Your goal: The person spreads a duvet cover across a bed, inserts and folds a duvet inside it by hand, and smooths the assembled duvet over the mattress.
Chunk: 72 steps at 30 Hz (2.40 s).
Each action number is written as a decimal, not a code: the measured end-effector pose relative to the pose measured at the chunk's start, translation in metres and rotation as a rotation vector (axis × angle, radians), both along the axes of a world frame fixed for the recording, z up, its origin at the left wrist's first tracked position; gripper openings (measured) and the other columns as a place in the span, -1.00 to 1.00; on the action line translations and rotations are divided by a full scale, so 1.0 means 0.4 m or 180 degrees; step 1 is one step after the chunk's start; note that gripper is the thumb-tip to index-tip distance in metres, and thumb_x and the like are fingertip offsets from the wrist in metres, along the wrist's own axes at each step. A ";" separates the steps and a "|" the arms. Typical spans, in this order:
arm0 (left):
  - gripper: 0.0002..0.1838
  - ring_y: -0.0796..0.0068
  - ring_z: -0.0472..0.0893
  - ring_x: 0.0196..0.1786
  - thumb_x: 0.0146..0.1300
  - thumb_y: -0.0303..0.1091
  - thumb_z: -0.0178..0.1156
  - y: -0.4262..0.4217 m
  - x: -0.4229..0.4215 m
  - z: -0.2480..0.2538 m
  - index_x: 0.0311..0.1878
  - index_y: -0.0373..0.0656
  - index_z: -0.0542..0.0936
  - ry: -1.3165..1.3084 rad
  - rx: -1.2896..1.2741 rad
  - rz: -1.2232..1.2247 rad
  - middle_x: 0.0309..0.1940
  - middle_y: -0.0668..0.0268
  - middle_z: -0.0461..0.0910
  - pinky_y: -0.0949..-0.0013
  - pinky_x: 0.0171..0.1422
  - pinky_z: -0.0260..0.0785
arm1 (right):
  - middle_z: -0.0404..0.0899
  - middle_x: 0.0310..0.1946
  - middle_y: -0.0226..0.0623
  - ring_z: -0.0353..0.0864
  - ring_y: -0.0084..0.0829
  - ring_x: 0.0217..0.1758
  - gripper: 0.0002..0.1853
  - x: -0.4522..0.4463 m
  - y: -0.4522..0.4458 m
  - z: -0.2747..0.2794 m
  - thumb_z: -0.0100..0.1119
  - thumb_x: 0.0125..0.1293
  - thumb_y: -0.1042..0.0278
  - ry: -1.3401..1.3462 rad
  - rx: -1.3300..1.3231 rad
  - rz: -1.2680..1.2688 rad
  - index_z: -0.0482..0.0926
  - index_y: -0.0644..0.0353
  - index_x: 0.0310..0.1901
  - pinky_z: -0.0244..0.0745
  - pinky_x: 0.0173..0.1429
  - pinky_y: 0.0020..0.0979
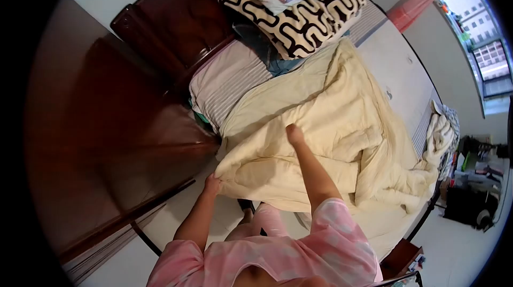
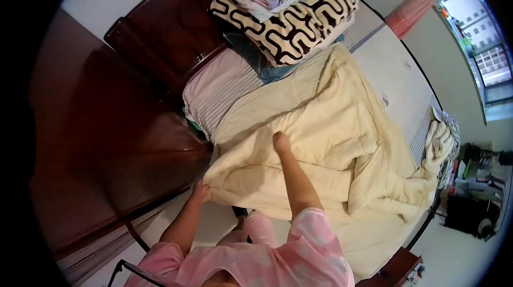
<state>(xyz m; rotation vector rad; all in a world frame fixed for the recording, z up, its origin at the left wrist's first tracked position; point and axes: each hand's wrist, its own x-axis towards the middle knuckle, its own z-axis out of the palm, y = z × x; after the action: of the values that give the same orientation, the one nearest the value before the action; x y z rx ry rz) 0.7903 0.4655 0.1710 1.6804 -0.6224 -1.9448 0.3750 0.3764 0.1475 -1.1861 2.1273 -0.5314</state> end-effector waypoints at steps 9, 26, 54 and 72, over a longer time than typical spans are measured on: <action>-0.46 0.17 0.43 0.17 0.13 -0.36 0.19 -0.152 -0.262 -0.257 0.22 -0.17 0.37 -0.1699 -0.0438 -0.1148 0.09 0.14 0.46 0.22 0.25 0.26 | 0.45 0.07 -0.22 0.34 -0.14 0.23 -0.72 -0.351 -0.291 -0.147 -0.19 0.35 0.28 0.1194 0.0627 0.1029 0.43 0.00 0.03 0.30 0.22 -0.11; -0.54 0.08 0.49 0.00 -0.05 -0.26 0.35 -0.300 -0.460 -0.124 -0.04 -0.12 0.52 -0.2524 -0.1604 -0.3112 -0.10 0.17 0.51 0.14 0.11 0.35 | 0.49 -0.01 -0.18 0.46 -0.09 0.05 -0.79 -0.560 -0.028 -0.173 0.02 0.16 0.39 0.1351 -0.0091 0.2157 0.46 0.12 -0.14 0.31 0.10 -0.11; -0.74 0.14 0.42 0.06 0.16 -0.33 0.10 -0.443 -0.401 -0.138 -0.09 -0.17 0.55 -0.3082 -0.1171 -0.1575 0.01 0.16 0.40 0.15 0.15 0.30 | 0.43 -0.06 -0.01 0.54 0.07 -0.30 -0.68 -0.539 -0.514 -0.118 -0.01 0.25 0.36 0.1655 -0.0442 0.1016 0.35 0.10 0.05 0.48 -0.31 -0.03; -0.33 0.09 0.19 0.36 0.08 -0.56 0.17 -0.280 -0.318 -0.220 0.31 -0.17 0.23 -0.2592 -0.1206 -0.1404 0.31 0.07 0.16 0.23 0.44 0.05 | 0.23 0.19 0.13 0.23 0.10 0.24 -0.36 -0.178 -0.268 -0.147 0.16 0.04 0.58 0.0495 -0.1122 0.1105 0.23 0.34 0.23 0.21 0.31 -0.14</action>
<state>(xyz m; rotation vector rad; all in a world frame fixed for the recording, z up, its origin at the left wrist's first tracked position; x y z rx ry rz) 0.6631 0.3536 0.0830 2.1607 -1.6547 -1.1779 0.3038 0.2693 0.0887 -1.8035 1.9369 -0.6896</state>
